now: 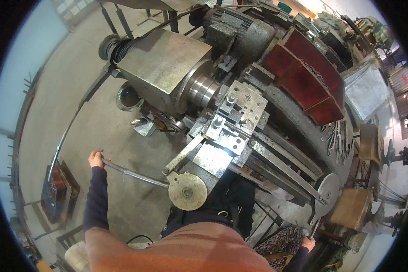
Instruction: The person repeatedly loads small metal tubes into a lathe chuck, operates the machine using hand levers, and then removes the processed tubes. The finished pieces are placed into a nearby container filled with metal shavings.
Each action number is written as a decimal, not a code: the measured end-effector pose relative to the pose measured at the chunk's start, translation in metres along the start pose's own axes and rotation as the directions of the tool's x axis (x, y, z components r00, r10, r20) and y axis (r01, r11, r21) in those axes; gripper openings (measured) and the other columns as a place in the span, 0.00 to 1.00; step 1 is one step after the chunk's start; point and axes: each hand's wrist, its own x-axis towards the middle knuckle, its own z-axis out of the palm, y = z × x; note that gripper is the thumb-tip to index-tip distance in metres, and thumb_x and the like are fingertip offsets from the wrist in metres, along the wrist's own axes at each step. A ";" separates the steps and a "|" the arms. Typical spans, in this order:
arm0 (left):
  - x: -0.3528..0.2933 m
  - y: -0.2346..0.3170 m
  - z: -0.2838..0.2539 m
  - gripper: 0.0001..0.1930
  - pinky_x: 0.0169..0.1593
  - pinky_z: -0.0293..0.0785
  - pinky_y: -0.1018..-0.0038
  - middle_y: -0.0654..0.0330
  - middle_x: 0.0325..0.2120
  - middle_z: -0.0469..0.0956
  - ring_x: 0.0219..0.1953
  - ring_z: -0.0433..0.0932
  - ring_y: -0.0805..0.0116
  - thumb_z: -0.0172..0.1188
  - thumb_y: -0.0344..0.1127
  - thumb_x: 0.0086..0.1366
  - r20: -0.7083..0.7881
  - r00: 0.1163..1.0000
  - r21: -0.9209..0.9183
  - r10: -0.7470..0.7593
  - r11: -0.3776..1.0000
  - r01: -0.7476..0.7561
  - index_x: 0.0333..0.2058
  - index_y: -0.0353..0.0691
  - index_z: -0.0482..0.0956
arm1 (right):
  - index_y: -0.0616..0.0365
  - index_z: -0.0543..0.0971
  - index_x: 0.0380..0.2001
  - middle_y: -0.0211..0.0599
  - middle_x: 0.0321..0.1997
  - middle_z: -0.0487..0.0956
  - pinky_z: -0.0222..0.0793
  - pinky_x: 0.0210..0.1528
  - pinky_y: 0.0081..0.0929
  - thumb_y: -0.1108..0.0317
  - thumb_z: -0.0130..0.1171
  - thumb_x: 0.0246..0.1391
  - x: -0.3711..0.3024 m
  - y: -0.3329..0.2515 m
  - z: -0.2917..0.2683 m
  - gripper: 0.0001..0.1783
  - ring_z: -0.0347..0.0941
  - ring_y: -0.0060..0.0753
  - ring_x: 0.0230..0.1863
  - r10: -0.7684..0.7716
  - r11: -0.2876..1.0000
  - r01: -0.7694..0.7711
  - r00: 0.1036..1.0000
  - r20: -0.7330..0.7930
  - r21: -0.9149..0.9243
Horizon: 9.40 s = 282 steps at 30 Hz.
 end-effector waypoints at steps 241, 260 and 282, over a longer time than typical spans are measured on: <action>0.001 0.030 0.201 0.10 0.15 0.70 0.72 0.47 0.19 0.75 0.16 0.77 0.58 0.46 0.25 0.51 0.220 0.975 -0.161 0.028 0.987 0.008 0.33 0.26 0.63 | 0.64 0.76 0.34 0.54 0.39 0.76 0.66 0.47 0.40 0.61 0.57 0.33 -0.033 -0.013 -0.006 0.23 0.72 0.53 0.43 0.172 0.982 -0.178 0.982 -0.082 -0.067; 0.034 0.013 0.192 0.11 0.16 0.75 0.65 0.42 0.18 0.73 0.13 0.75 0.54 0.46 0.25 0.48 0.273 0.898 0.007 0.345 0.933 -0.360 0.29 0.22 0.66 | 0.53 0.79 0.36 0.41 0.42 0.78 0.62 0.49 0.40 0.53 0.58 0.38 0.097 -0.034 -0.039 0.22 0.73 0.41 0.45 -0.068 0.925 0.026 0.993 -0.098 -0.379; 0.059 -0.103 0.233 0.19 0.44 0.73 0.64 0.52 0.38 0.77 0.41 0.77 0.54 0.57 0.47 0.51 0.165 0.968 0.797 0.189 0.553 -0.243 0.38 0.42 0.77 | 0.64 0.79 0.36 0.47 0.35 0.79 0.69 0.43 0.29 0.71 0.56 0.31 -0.044 -0.076 -0.025 0.22 0.76 0.35 0.37 -0.355 0.834 0.379 0.925 -0.135 0.401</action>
